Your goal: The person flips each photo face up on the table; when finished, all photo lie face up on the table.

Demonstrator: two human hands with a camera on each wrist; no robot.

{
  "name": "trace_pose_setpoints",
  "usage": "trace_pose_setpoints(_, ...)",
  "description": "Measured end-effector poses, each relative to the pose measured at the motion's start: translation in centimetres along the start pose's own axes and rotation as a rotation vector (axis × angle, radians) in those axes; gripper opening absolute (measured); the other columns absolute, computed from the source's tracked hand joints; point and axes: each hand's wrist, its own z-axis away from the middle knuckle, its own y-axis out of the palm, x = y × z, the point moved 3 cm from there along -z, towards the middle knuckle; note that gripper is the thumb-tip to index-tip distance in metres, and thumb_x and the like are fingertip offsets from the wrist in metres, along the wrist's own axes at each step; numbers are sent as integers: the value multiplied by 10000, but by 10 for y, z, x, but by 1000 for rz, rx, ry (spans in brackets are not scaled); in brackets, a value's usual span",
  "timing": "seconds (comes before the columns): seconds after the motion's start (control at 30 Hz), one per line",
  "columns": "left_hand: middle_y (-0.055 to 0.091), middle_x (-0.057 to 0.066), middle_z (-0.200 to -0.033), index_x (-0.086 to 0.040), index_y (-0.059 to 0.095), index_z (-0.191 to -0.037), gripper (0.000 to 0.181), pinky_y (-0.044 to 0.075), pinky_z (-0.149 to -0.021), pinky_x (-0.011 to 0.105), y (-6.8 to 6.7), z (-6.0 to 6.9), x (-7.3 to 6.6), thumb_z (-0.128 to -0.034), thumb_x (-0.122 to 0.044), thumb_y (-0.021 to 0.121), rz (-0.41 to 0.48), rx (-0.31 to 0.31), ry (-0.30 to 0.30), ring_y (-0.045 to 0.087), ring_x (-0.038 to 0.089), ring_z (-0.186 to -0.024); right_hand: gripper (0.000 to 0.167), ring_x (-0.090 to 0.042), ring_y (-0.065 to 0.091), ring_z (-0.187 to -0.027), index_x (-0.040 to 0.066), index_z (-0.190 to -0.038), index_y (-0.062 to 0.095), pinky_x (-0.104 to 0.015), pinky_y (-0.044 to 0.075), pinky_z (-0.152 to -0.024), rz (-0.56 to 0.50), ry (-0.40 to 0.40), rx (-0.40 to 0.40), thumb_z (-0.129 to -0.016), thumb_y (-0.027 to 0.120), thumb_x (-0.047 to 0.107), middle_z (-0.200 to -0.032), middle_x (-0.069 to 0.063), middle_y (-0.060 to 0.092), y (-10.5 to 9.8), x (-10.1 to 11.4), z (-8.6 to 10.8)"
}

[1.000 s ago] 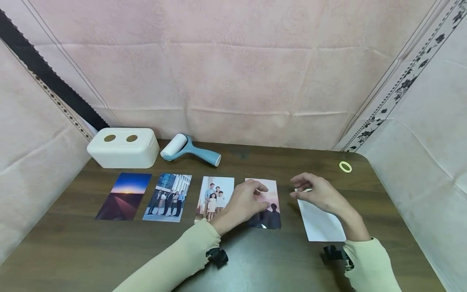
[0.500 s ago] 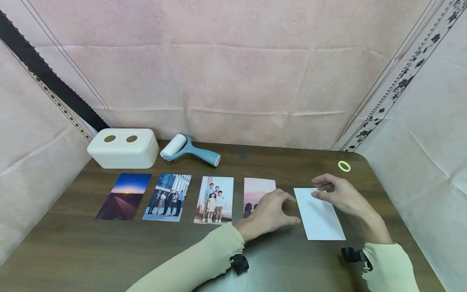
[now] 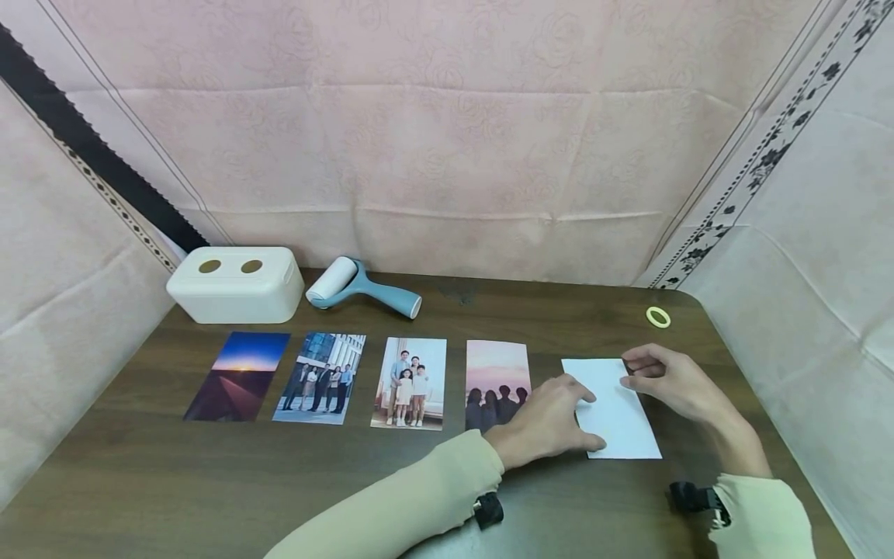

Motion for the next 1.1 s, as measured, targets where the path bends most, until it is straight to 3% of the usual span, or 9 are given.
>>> trace_pose_setpoints(0.2,630,-122,-1188,-250,763,-1271,638,438,-779,132,4,-1,-6,-763,-609,904,-74,22,8,563,37,-1026,520,-144,661,-1009,-77,-1362,614,-219,549,-779,-2,29,13,-984,794,232,-1259,-246,682,-1,-10,4)
trace_pose_setpoints(0.57,590,-110,-1121,-253,766,-1032,512,442,-696,153,6,-2,-13,-727,-633,922,-176,12,7,525,47,-968,524,-57,645,-949,-81,-1360,614,-229,561,-780,-61,23,40,-960,815,192,-1214,-191,691,1,-16,6)
trace_pose_setpoints(1.1,559,-89,-1041,-245,755,-893,430,440,-661,164,7,-5,-15,-724,-594,943,-186,7,3,491,55,-895,542,-32,638,-958,-69,-1373,616,-219,556,-798,-70,12,73,-956,824,208,-1217,-165,691,-2,-22,11)
